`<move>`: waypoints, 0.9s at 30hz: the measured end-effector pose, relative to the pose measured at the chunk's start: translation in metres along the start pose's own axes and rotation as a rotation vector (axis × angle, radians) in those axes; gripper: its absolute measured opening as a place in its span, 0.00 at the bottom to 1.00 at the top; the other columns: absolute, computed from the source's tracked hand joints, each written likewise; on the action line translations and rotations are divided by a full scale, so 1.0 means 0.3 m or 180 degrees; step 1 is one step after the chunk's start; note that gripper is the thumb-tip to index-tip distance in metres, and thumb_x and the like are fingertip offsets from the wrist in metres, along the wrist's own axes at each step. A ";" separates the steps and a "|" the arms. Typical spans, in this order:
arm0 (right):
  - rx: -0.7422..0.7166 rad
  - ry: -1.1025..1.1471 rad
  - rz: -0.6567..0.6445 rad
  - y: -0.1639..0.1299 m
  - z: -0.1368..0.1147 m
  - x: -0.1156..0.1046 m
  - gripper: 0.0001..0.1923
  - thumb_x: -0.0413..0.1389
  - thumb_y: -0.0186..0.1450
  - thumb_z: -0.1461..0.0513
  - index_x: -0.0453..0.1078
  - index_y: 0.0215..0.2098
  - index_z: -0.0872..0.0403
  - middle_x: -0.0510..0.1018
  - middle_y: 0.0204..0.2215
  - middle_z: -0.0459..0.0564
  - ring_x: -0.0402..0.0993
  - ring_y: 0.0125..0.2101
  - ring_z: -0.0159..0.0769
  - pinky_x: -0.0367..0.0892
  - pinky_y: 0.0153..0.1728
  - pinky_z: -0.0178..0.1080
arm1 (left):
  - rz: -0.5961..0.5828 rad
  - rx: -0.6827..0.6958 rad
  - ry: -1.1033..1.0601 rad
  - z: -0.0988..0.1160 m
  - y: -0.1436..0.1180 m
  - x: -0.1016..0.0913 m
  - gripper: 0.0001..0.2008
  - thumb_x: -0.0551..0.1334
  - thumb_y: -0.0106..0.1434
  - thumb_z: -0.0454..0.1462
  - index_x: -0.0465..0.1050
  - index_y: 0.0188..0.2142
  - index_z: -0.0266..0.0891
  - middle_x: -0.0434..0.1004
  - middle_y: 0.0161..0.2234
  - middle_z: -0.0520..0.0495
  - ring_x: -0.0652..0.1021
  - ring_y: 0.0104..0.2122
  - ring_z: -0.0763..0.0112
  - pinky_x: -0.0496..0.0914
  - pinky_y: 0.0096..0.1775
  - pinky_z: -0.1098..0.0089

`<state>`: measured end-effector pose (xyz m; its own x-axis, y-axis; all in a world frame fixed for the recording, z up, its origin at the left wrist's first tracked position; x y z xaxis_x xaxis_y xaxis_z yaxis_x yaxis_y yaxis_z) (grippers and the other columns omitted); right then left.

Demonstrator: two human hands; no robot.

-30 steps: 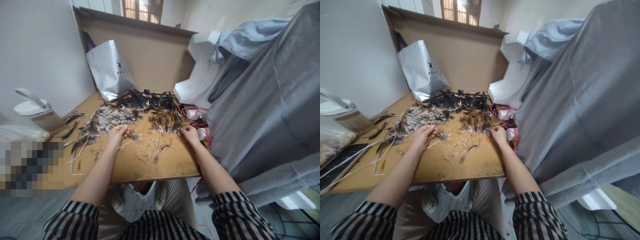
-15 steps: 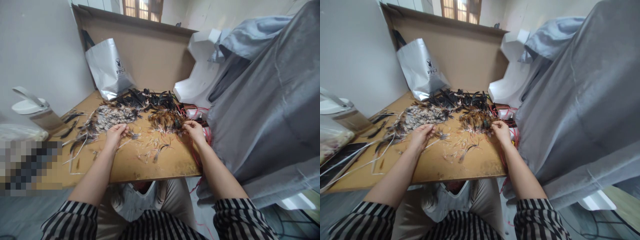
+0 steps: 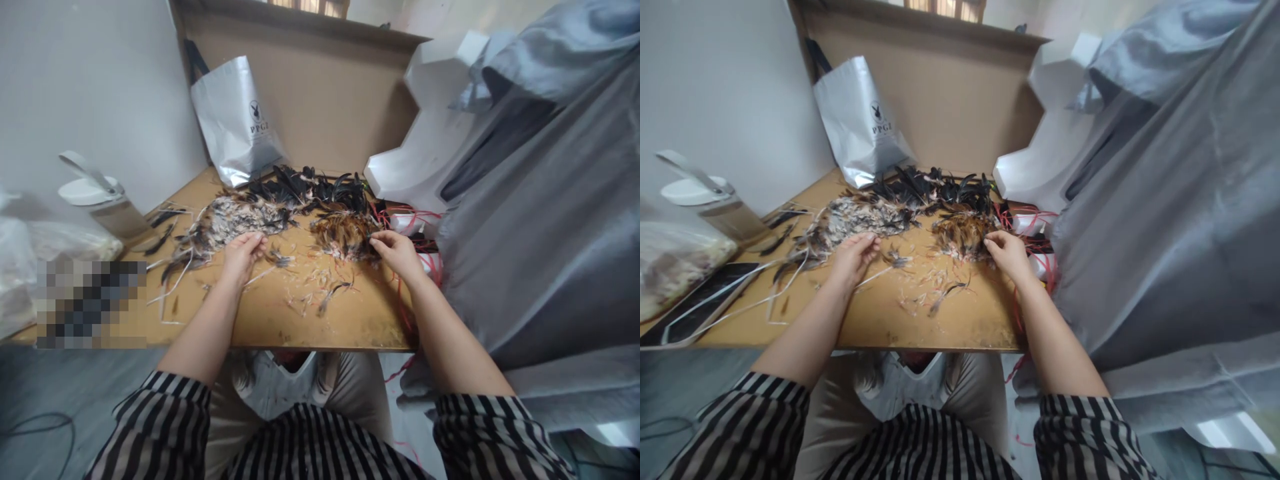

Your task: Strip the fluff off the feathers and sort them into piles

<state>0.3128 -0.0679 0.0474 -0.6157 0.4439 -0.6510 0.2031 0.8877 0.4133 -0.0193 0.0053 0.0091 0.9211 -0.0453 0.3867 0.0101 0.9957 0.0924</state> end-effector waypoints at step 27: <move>-0.0931 -0.0858 -0.1752 0.048 -0.387 0.449 0.12 0.53 0.52 0.53 0.71 0.24 0.53 0.73 0.20 0.45 0.63 0.23 0.29 0.50 0.24 0.31 | 0.0062 -0.0018 -0.0203 -0.009 0.019 -0.028 0.11 0.64 0.46 0.40 0.70 0.27 0.34 0.72 0.24 0.50 0.69 0.20 0.82 0.61 0.21 0.79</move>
<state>0.1445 -0.0093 0.0395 -0.3514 -0.0144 -0.9361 -0.3234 0.9402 0.1069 -0.0259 0.0114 0.0040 0.8945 -0.0309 0.4460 -0.0051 0.9968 0.0792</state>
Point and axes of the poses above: each hand's wrist, its own y-axis towards the middle knuckle, its own x-axis out of the palm, z = x × y, the point moved 1 cm from there along y, towards the middle knuckle
